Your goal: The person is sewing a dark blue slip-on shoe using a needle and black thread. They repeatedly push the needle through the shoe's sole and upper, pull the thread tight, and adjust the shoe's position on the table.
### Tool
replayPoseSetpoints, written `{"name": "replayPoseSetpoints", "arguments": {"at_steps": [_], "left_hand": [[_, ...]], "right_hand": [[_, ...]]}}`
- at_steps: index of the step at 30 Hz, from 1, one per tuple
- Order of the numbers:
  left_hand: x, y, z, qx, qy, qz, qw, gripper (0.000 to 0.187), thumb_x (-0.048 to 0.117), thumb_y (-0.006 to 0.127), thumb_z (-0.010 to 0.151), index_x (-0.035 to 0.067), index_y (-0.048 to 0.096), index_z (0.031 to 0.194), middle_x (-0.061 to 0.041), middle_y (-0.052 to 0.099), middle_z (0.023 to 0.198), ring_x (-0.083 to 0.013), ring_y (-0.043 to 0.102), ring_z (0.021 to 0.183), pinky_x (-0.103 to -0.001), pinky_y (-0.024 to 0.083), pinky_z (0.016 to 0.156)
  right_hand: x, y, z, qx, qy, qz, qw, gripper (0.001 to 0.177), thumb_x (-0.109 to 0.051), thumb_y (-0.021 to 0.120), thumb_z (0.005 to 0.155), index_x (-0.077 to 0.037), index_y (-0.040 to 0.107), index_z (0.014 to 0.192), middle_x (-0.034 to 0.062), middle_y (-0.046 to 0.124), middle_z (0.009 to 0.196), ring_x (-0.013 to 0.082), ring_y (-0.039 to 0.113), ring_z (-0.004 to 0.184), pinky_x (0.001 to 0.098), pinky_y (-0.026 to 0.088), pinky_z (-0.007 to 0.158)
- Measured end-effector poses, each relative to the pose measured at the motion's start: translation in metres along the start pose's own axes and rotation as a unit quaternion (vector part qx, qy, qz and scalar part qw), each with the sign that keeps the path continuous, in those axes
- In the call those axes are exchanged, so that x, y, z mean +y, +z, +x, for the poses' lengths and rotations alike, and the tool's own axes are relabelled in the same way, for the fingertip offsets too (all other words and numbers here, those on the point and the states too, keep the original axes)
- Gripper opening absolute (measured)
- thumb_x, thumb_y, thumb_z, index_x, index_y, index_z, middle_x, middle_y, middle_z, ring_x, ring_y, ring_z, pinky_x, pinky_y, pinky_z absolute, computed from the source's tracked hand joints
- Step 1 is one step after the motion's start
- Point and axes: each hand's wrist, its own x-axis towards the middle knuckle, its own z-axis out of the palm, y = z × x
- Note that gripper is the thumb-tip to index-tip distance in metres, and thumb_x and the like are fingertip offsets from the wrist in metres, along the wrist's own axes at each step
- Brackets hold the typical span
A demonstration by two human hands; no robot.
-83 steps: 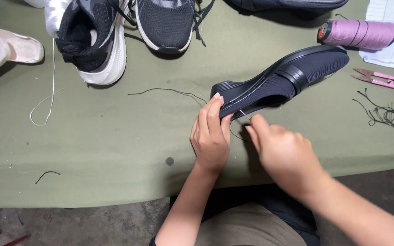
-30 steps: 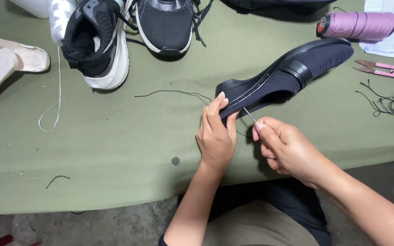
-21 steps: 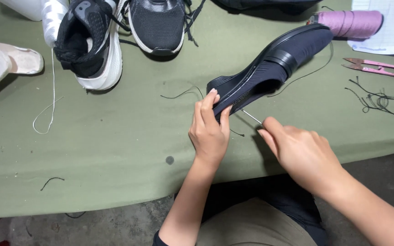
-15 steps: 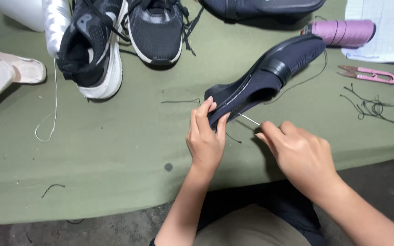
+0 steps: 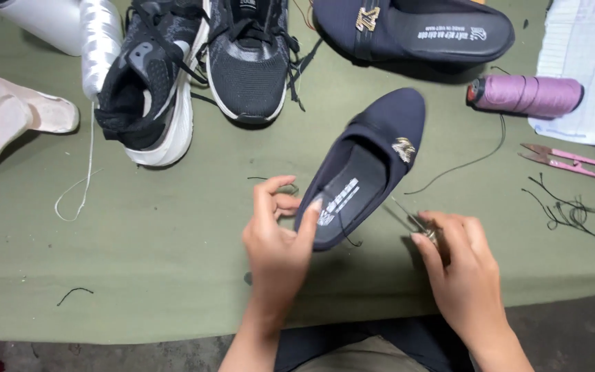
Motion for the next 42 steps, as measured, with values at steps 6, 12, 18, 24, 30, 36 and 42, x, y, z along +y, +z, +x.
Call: {"name": "replayPoseSetpoints", "arguments": {"at_steps": [6, 12, 18, 24, 30, 36, 42], "left_hand": [[-0.006, -0.024, 0.017, -0.138, -0.041, 0.01, 0.99, 0.027, 0.025, 0.074, 0.085, 0.018, 0.066, 0.111, 0.001, 0.073, 0.091, -0.0075, 0.068, 0.083, -0.023, 0.057, 0.052], [-0.013, -0.033, 0.013, -0.138, 0.031, 0.024, 0.99, 0.022, 0.022, 0.071, 0.091, 0.012, 0.066, 0.111, -0.002, 0.063, 0.093, -0.0116, 0.064, 0.084, -0.026, 0.063, 0.07], [-0.016, -0.061, 0.008, -0.125, -0.033, 0.167, 0.977, 0.023, 0.028, 0.08, 0.088, 0.021, 0.068, 0.106, 0.008, 0.053, 0.074, -0.0105, 0.048, 0.053, -0.028, 0.045, 0.058], [0.006, -0.048, 0.015, -0.006, 0.149, 0.112, 0.982, 0.003, 0.011, 0.076, 0.09, 0.012, 0.075, 0.093, -0.01, 0.06, 0.102, -0.0232, 0.063, 0.092, -0.034, 0.05, 0.08], [-0.002, -0.031, 0.022, -0.067, 0.179, 0.084, 0.978, 0.008, 0.009, 0.067, 0.096, 0.012, 0.074, 0.098, -0.006, 0.054, 0.094, -0.0233, 0.057, 0.086, -0.035, 0.048, 0.071], [-0.006, -0.02, 0.019, -0.046, 0.186, 0.079, 0.978, 0.007, 0.011, 0.067, 0.099, 0.01, 0.072, 0.102, -0.006, 0.057, 0.095, -0.0216, 0.059, 0.083, -0.033, 0.05, 0.07], [-0.008, -0.015, 0.018, -0.005, 0.2, 0.075, 0.977, 0.009, 0.012, 0.067, 0.099, 0.013, 0.075, 0.103, -0.002, 0.062, 0.091, -0.0179, 0.062, 0.078, -0.031, 0.05, 0.071]], "right_hand": [[-0.049, -0.006, 0.007, 0.017, -0.156, 0.126, 0.98, 0.036, -0.038, 0.073, 0.085, -0.013, 0.074, 0.111, 0.0038, 0.07, 0.109, 0.0155, 0.07, 0.097, 0.0266, 0.055, 0.072], [-0.085, 0.015, 0.028, -0.025, -0.17, 0.103, 0.98, 0.035, -0.035, 0.088, 0.078, -0.021, 0.072, 0.105, -0.0049, 0.062, 0.105, 0.0101, 0.067, 0.091, 0.0288, 0.053, 0.068], [-0.078, -0.007, 0.067, -0.104, -0.02, 0.164, 0.981, 0.015, -0.028, 0.078, 0.092, -0.02, 0.068, 0.085, -0.0071, 0.049, 0.06, 0.0062, 0.039, 0.056, 0.0234, 0.034, 0.057], [-0.091, -0.013, 0.086, -0.104, -0.086, 0.063, 0.989, 0.013, -0.035, 0.07, 0.095, -0.023, 0.065, 0.092, -0.0118, 0.068, 0.077, 0.0147, 0.052, 0.065, 0.0279, 0.043, 0.073], [-0.099, -0.015, 0.091, -0.126, -0.091, 0.07, 0.985, 0.011, -0.032, 0.069, 0.094, -0.022, 0.066, 0.092, -0.0131, 0.076, 0.089, 0.0124, 0.063, 0.074, 0.028, 0.047, 0.076], [-0.102, -0.011, 0.095, -0.185, -0.107, 0.052, 0.975, 0.012, -0.032, 0.066, 0.095, -0.022, 0.072, 0.091, -0.0117, 0.076, 0.087, 0.0099, 0.065, 0.081, 0.0258, 0.047, 0.081], [-0.109, 0.0, 0.096, -0.186, -0.166, 0.07, 0.966, 0.014, -0.03, 0.068, 0.094, -0.02, 0.073, 0.086, -0.0088, 0.073, 0.084, 0.0101, 0.066, 0.078, 0.0266, 0.047, 0.078]]}}
